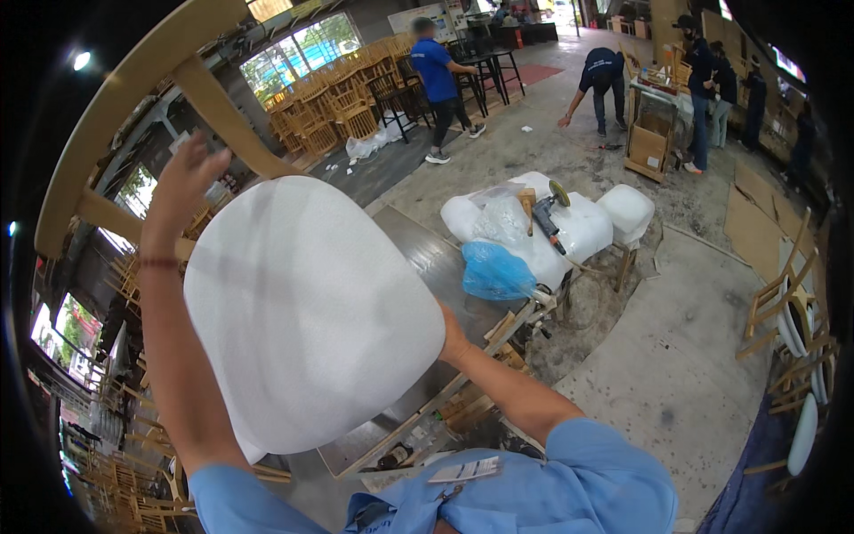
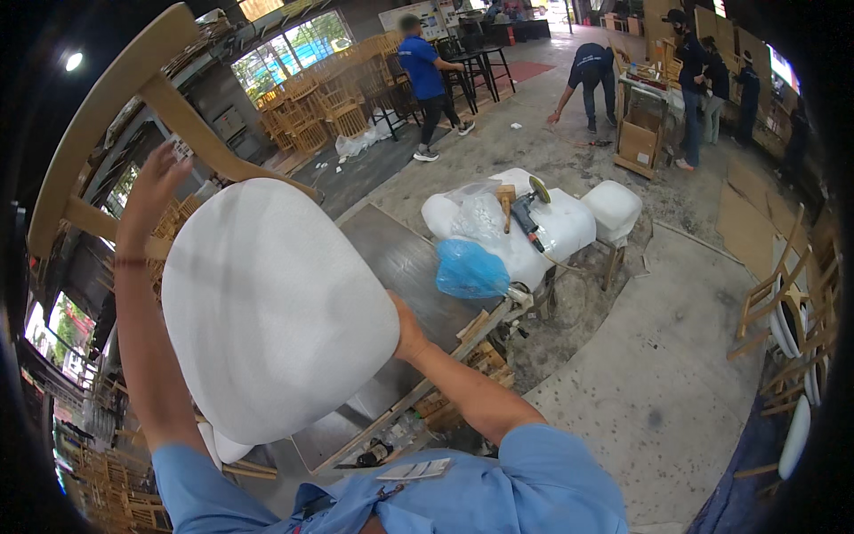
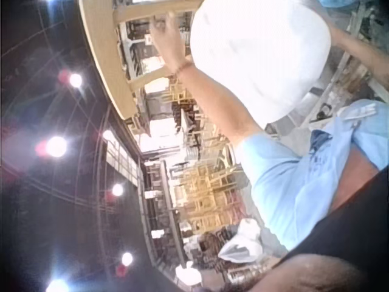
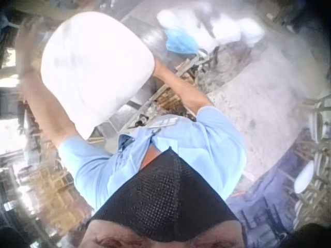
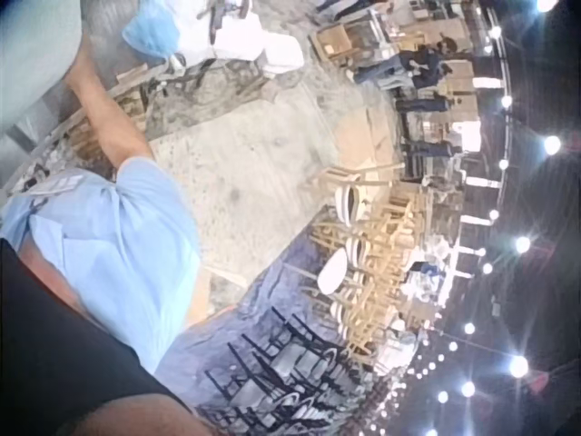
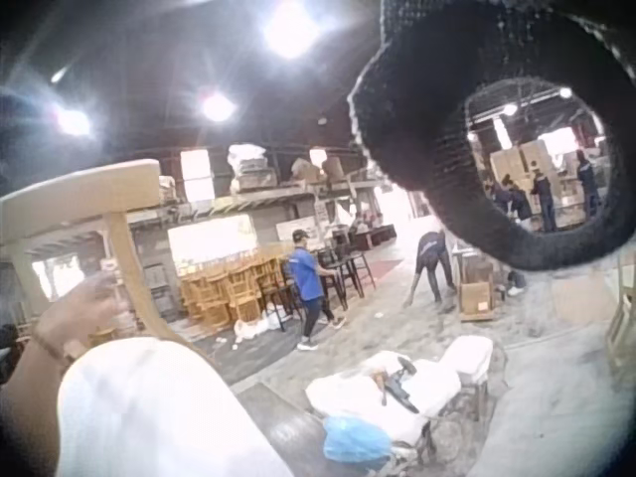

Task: The person assembles wooden chairs by attaching white cushioned seats to chair frames, using a power sander to smooth the leg ends, and tapping the legs with a wooden mallet to secure them. The person repeats this process for multiple chairs in a workshop setting.

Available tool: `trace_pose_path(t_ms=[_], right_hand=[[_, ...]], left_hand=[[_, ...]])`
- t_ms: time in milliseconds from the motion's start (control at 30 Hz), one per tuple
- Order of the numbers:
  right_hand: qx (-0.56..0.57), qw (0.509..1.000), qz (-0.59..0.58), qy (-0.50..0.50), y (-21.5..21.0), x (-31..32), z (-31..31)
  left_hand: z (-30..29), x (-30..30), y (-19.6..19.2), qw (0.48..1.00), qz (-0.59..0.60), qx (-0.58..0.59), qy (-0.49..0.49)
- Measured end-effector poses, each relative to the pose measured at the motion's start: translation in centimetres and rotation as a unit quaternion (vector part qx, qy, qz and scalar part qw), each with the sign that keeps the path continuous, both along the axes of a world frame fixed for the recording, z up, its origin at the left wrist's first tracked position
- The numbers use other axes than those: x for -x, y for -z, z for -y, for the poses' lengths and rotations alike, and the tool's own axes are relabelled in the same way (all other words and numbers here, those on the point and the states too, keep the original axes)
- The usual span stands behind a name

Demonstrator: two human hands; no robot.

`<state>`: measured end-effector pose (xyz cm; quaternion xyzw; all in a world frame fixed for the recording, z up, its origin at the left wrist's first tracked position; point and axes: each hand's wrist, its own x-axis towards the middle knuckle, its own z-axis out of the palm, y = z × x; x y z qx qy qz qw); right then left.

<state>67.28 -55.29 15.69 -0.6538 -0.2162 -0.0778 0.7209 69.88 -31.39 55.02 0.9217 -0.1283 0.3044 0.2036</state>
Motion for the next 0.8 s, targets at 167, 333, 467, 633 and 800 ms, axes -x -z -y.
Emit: trace_pose_path(t_ms=[167,333,467,633,800], right_hand=[[-0.039,0.991,0.046,0.123,0.9,-3.3,-2.2],[-0.016,0.984,0.101,0.146,-1.4,-5.8,-4.8],[0.065,0.98,0.099,0.162,-3.5,-9.8,-5.8],[0.076,0.982,0.096,0.146,-5.6,-14.1,-10.1],[0.102,0.975,0.101,0.171,-3.9,-21.0,-7.0]], left_hand=[[-14.7,8.9,10.1,0.993,0.041,0.083,-0.08],[-27.1,12.4,31.3,0.909,-0.034,0.411,-0.049],[-24.7,7.2,42.8,0.701,0.029,0.713,0.006],[-25.5,3.7,41.5,0.849,0.196,0.473,-0.129],[-20.2,-2.3,38.6,0.891,0.153,0.402,-0.146]])
